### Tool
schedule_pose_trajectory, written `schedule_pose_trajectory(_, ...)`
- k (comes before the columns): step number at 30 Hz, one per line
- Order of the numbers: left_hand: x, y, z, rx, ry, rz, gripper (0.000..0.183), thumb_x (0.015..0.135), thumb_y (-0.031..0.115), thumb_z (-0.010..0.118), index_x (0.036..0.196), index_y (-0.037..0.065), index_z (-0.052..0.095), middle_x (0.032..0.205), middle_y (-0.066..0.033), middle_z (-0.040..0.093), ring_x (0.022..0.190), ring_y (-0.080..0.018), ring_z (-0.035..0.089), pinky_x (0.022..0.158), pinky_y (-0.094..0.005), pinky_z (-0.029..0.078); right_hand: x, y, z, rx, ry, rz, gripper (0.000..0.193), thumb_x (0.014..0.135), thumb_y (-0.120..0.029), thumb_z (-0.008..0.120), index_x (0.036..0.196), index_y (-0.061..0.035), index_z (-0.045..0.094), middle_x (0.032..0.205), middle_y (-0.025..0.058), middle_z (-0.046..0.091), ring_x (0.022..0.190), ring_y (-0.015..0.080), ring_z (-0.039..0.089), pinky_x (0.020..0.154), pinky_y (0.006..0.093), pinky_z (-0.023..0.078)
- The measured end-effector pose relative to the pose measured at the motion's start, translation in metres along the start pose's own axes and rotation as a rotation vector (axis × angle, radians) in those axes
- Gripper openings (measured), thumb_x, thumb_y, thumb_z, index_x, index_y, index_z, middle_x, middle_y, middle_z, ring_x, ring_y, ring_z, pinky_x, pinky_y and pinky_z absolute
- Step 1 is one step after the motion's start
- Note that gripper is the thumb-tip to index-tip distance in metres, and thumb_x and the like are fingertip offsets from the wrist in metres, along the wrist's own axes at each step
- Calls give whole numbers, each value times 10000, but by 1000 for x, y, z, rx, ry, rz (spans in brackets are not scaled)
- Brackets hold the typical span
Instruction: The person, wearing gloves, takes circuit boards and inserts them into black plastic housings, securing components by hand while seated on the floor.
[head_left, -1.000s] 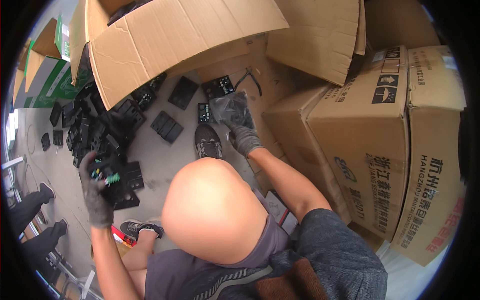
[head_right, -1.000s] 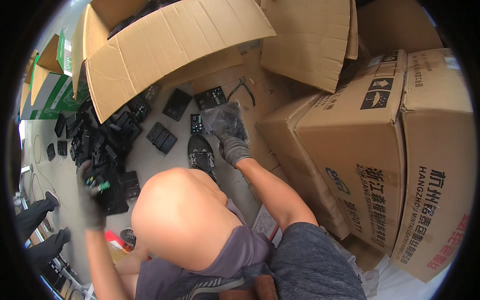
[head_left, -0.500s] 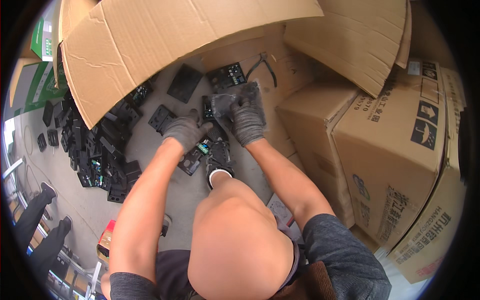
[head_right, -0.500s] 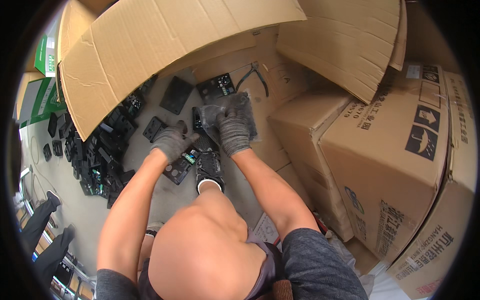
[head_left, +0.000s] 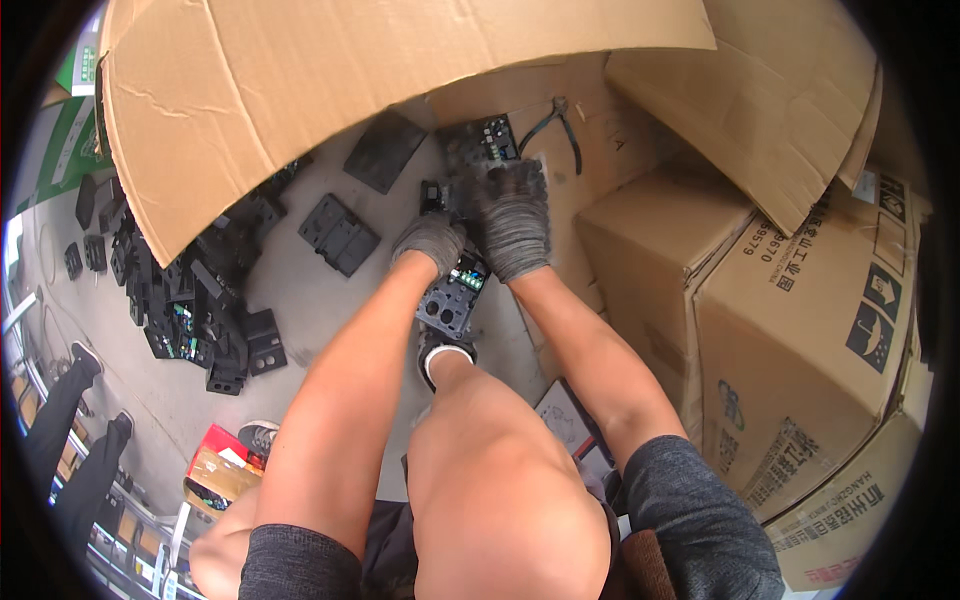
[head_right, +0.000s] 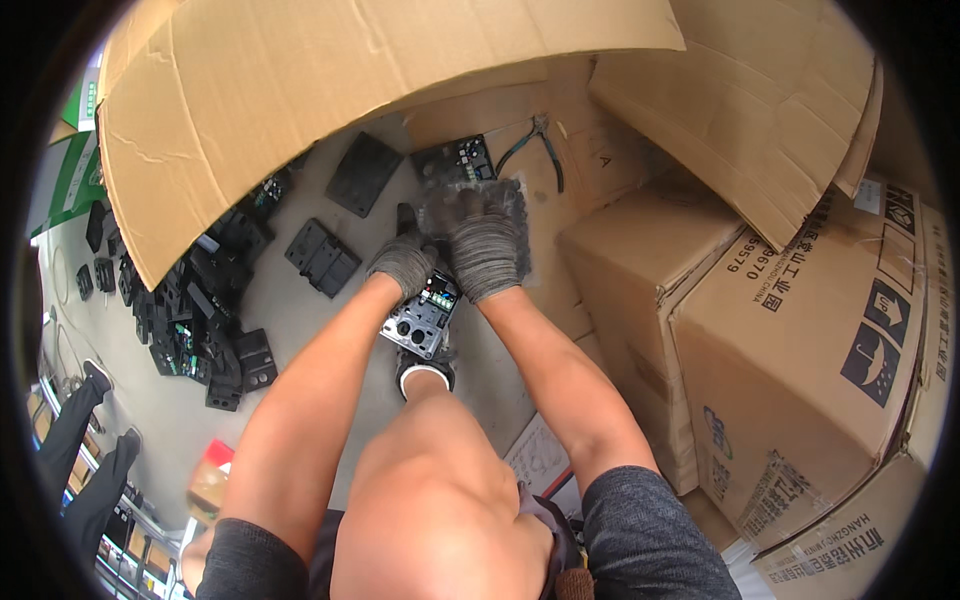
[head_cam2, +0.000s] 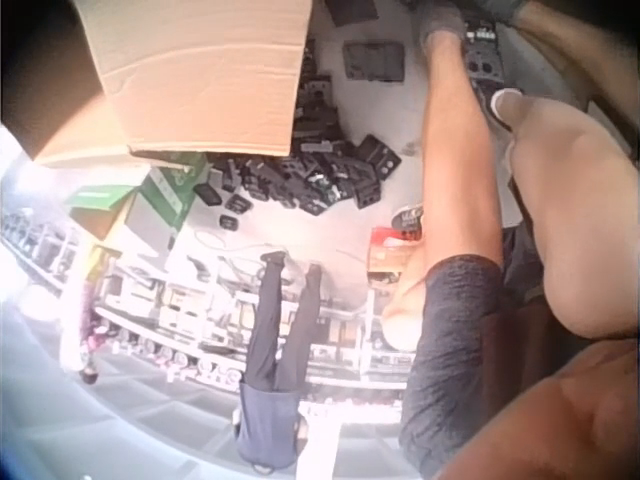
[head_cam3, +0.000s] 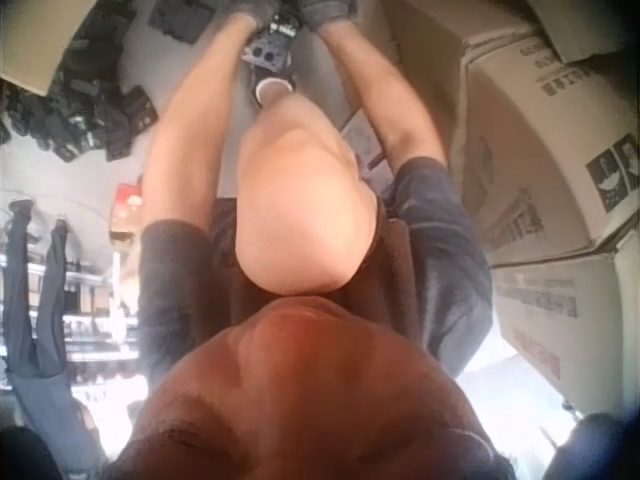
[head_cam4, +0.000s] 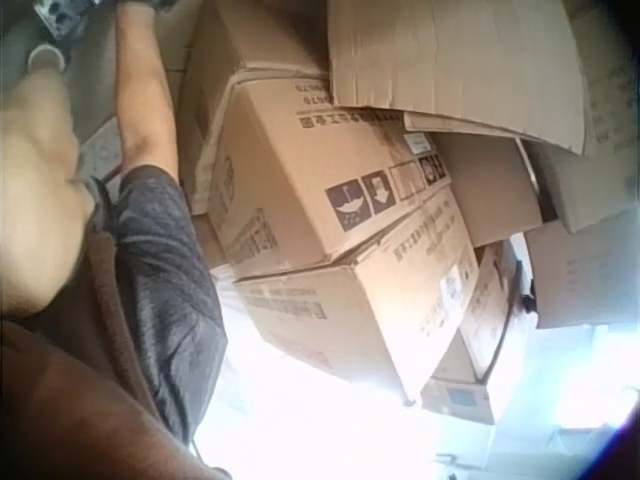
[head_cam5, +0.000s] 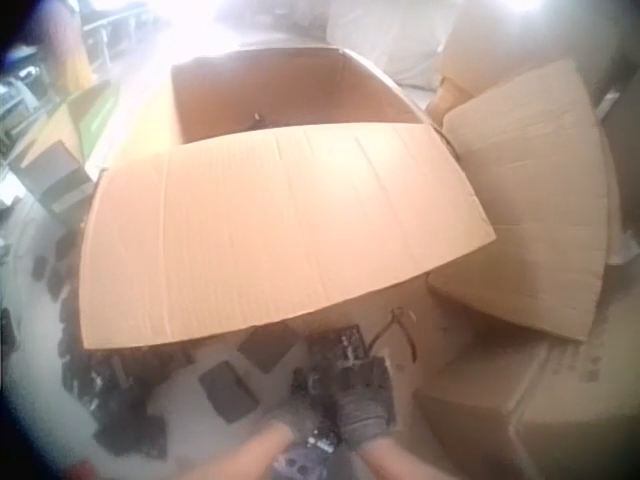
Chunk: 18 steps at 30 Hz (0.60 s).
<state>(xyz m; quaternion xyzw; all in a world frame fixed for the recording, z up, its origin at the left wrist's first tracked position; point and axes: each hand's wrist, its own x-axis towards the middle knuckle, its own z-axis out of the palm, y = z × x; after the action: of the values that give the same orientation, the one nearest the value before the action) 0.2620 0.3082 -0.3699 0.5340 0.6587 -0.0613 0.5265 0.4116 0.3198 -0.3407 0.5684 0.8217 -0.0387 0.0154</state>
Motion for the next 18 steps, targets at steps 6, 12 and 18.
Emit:
schedule_pose_trajectory(6, -13, 43, -16, 122, -3, 90, 388, 967, 274, 495, 1224, 33, 657, 1100, -267, 687, 1024, -433, 669, 912, -507, 526, 21, 34, -4, 82, -362, -48, 339, 881, -260, 649, 1171, -94, 709, 1090, 223, 722, 1043, 355, 700, 902, 495, 542)
schedule_pose_trajectory(12, -39, 46, -8, 212, -36, 174, 334, 980, 275, 471, 1086, 60, 703, 1027, -260, 689, 946, -437, 673, 835, -524, 542, 53, 62, -30, 24, -627, 129, 301, 893, -182, 601, 1128, -22, 698, 1123, 235, 710, 1072, 380, 692, 887, 472, 550)
schedule_pose_trajectory(18, -44, 26, -9, 86, 50, 44, 399, 943, 347, 541, 1169, 63, 709, 1127, -258, 686, 1059, -404, 669, 933, -490, 526, 31, 64, -10, 269, -249, 210, 361, 871, -153, 613, 1205, -19, 585, 1024, 254, 699, 941, 447, 666, 801, 521, 529)
